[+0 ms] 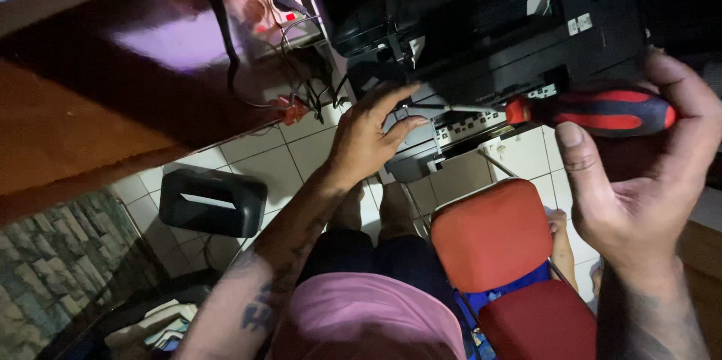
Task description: The person opens the top cover of a printer and uses a screwdriver to remove screws from the internal components. They manipulate parts inside the printer while sitting on the floor.
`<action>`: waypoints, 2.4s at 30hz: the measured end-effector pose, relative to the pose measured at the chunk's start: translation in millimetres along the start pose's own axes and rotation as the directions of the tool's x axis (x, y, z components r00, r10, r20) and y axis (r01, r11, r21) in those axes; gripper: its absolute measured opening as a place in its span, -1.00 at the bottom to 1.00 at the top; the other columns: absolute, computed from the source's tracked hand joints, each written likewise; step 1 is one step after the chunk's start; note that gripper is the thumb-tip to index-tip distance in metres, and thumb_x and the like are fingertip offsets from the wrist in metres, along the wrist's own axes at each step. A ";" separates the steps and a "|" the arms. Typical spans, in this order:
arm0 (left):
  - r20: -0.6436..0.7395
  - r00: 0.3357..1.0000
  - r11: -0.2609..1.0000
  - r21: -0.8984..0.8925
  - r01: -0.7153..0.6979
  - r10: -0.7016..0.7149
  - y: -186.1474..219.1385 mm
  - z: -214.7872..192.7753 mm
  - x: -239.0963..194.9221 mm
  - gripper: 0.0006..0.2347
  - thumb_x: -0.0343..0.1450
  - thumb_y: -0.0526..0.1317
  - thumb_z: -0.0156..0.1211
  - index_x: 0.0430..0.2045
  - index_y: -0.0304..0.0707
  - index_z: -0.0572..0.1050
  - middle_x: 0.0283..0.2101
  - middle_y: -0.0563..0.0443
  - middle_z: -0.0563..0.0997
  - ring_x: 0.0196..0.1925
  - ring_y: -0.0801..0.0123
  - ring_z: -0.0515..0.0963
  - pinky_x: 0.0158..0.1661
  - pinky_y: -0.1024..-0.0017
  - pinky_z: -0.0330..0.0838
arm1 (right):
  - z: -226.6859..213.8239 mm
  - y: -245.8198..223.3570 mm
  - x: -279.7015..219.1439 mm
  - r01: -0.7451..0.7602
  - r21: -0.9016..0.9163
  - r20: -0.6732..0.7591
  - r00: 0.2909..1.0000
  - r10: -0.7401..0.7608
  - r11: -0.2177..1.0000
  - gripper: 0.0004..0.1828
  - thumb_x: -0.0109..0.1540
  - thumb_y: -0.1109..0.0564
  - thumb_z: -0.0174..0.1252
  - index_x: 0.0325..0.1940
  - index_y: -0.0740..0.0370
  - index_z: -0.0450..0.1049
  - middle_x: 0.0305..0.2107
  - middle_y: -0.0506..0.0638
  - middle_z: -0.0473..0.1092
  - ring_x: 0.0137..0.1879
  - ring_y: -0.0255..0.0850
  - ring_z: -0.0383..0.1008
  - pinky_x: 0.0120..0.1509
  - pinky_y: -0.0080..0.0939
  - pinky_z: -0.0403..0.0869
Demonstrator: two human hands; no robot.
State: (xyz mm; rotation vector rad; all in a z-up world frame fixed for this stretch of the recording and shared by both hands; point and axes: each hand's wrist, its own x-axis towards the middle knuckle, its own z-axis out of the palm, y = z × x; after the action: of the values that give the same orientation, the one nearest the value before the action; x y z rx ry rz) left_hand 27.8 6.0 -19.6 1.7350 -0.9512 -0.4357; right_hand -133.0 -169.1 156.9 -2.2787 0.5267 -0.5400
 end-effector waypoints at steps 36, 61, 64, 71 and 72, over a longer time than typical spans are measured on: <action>-0.299 0.952 0.991 0.092 0.099 -0.067 -23.3 -10.6 -23.2 -0.75 0.45 -0.23 0.33 -0.04 -0.26 0.49 -0.19 0.00 0.51 -0.13 0.24 0.54 -0.12 0.32 0.48 | 64.8 -17.1 67.6 0.254 -0.149 0.188 0.956 -0.225 0.956 -0.48 0.48 0.30 0.19 0.45 0.54 0.15 0.27 0.42 0.25 0.37 0.23 0.37 0.34 -0.03 0.49; -0.285 0.954 0.990 0.078 0.115 -0.089 -11.2 -15.8 -16.5 -0.76 0.44 -0.22 0.35 -0.07 -0.26 0.50 -0.22 0.00 0.52 -0.16 0.29 0.55 -0.18 0.36 0.46 | 79.4 -18.9 78.6 0.422 -0.115 0.260 0.887 -0.383 0.899 -0.59 0.45 0.36 0.19 0.31 0.59 0.22 0.11 0.39 0.34 0.04 0.18 0.38 0.11 0.04 0.49; -0.303 0.952 0.993 0.095 0.070 -0.038 -0.9 -19.5 -6.3 -0.79 0.45 -0.24 0.33 -0.12 -0.33 0.50 -0.16 -0.05 0.55 -0.08 0.20 0.57 -0.05 0.34 0.49 | 78.6 -19.1 84.7 0.340 -0.259 0.313 0.915 -0.255 0.904 -0.66 0.43 0.13 0.28 0.17 0.37 0.37 -0.09 0.23 0.34 -0.09 0.18 0.54 -0.29 0.08 0.54; -0.257 0.965 0.972 0.211 0.107 -0.050 -8.3 -20.4 23.0 -0.63 0.43 -0.16 0.30 0.05 -0.28 0.37 0.00 -0.20 0.52 0.02 -0.05 0.59 -0.11 0.11 0.51 | 80.2 -16.8 102.2 0.590 -0.576 0.456 0.806 -0.377 0.565 -0.52 0.42 -0.31 0.05 -0.01 0.15 0.37 -0.16 0.01 0.44 -0.23 -0.09 0.51 -0.57 -0.10 0.38; -0.251 0.965 0.966 0.222 0.132 -0.074 -14.3 -18.1 23.9 -0.52 0.36 -0.19 0.35 0.15 -0.33 0.34 0.10 -0.28 0.52 0.13 -0.11 0.57 0.03 0.06 0.51 | 78.7 -18.0 104.0 0.625 -0.558 0.476 0.780 -0.406 0.546 -0.48 0.29 -0.30 0.10 0.02 0.17 0.38 0.02 0.05 0.41 0.05 -0.06 0.56 -0.52 -0.06 0.40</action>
State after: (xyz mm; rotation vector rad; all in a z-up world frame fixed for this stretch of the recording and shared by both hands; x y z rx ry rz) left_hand 60.5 0.6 -22.2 2.0098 -0.7626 -0.1759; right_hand -2.2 -167.1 142.1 -3.2196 -0.1972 -0.2709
